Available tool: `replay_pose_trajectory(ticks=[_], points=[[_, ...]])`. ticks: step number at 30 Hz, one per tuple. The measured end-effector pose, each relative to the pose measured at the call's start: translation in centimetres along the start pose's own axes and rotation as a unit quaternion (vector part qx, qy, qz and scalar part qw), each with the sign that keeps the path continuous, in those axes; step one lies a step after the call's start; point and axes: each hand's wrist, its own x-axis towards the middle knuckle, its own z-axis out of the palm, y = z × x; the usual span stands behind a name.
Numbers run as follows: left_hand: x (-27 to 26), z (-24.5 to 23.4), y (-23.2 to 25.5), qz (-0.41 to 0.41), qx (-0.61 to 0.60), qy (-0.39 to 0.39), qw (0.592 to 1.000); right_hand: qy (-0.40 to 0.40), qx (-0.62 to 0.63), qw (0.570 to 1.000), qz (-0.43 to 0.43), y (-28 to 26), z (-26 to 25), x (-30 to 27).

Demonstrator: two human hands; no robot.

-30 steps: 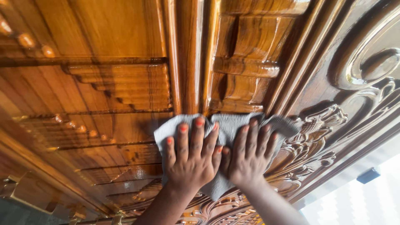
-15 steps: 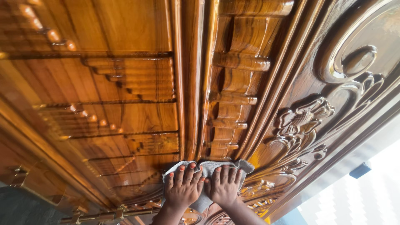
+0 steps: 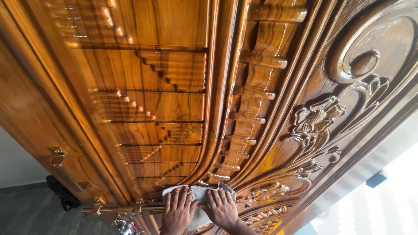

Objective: The person wipes the surface of a large, ornately carved wooden door using a gray cloth. They systematically clean the flat panels and the recessed carved details, moving the cloth back and forth across the door's surface.

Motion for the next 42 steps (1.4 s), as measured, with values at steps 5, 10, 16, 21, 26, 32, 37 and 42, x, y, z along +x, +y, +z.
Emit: replay_pose_trajectory(ticks=[5,10,16,21,26,32,37,42], points=[[0.9,1.6,0.9,-0.04,-0.073,-0.01,0.996,0.047,-0.055,0.997,-0.034,1.4,-1.0,1.7],[6.9,1.6,1.6,-0.019,-0.013,0.09,0.996,0.245,-0.174,0.952,-0.052,4.3,-2.1,4.1],[16.9,-3.6,2.0,-0.008,0.022,0.154,0.988,0.288,-0.185,0.939,-0.018,8.2,-7.7,8.0],[25.0,-8.7,2.4,-0.024,0.02,0.18,0.983,0.292,-0.186,0.938,0.009,11.3,-13.9,11.7],[31.7,-12.7,2.7,-0.023,0.061,0.158,0.985,0.289,-0.189,0.937,0.053,14.0,-20.2,15.2],[37.6,-16.1,5.1,0.065,0.007,0.194,0.979,0.234,-0.202,0.934,0.182,18.5,-27.2,16.1],[41.2,-17.1,9.6,0.055,-0.021,0.175,0.983,0.307,-0.278,0.899,0.139,22.0,-29.3,14.3],[40.7,-15.8,13.8,0.094,-0.036,0.113,0.988,0.393,-0.268,0.88,0.015,23.1,-27.9,12.1]])
